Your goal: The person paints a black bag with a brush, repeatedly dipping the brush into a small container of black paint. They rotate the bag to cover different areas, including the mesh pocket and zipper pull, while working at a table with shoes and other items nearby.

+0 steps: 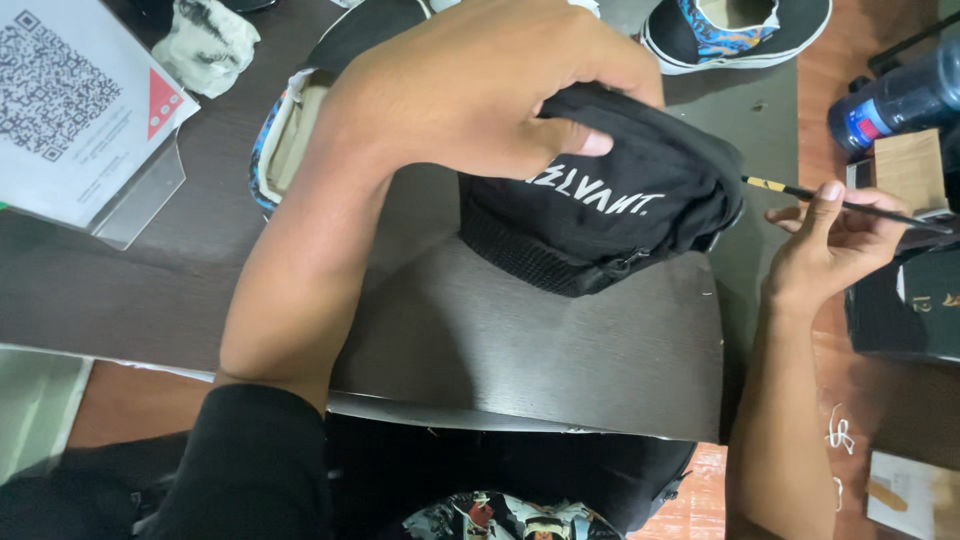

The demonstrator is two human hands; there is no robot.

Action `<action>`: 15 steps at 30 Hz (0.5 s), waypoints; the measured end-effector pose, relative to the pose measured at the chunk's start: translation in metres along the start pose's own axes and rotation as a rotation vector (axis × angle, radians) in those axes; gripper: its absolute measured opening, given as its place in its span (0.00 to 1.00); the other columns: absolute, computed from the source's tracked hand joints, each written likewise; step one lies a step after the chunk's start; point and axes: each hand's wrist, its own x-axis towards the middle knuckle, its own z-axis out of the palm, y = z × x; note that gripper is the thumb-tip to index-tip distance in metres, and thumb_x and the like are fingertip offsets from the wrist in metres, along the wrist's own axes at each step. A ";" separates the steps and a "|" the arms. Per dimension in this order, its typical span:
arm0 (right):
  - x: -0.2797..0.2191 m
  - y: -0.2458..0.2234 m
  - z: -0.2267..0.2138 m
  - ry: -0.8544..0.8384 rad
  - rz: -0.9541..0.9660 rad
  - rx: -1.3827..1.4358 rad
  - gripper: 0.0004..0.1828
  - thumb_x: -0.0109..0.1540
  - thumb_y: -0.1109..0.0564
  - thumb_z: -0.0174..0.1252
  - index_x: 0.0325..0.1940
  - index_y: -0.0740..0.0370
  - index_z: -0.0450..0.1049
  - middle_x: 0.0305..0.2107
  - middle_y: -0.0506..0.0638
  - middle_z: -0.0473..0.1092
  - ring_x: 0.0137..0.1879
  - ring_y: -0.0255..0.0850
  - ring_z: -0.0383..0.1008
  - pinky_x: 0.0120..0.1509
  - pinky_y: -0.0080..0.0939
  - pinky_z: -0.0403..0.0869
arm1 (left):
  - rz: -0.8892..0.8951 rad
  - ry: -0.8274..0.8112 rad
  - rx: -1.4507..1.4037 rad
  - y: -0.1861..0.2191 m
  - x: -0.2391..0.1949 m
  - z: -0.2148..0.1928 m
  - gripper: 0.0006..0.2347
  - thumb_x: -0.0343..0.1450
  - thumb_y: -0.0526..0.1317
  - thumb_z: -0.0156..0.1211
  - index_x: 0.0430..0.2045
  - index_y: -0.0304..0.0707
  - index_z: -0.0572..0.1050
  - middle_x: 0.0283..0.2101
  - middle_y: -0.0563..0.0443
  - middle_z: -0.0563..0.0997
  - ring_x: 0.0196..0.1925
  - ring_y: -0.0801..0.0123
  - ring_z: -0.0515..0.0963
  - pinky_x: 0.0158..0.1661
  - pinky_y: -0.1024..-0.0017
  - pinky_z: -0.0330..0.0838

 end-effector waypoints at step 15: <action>-0.001 0.002 0.000 0.001 0.031 -0.011 0.20 0.81 0.48 0.65 0.53 0.60 0.63 0.36 0.59 0.64 0.31 0.50 0.78 0.33 0.45 0.81 | -0.002 0.084 -0.027 -0.011 -0.012 0.000 0.11 0.80 0.34 0.57 0.58 0.42 0.73 0.54 0.54 0.79 0.47 0.59 0.76 0.42 0.62 0.65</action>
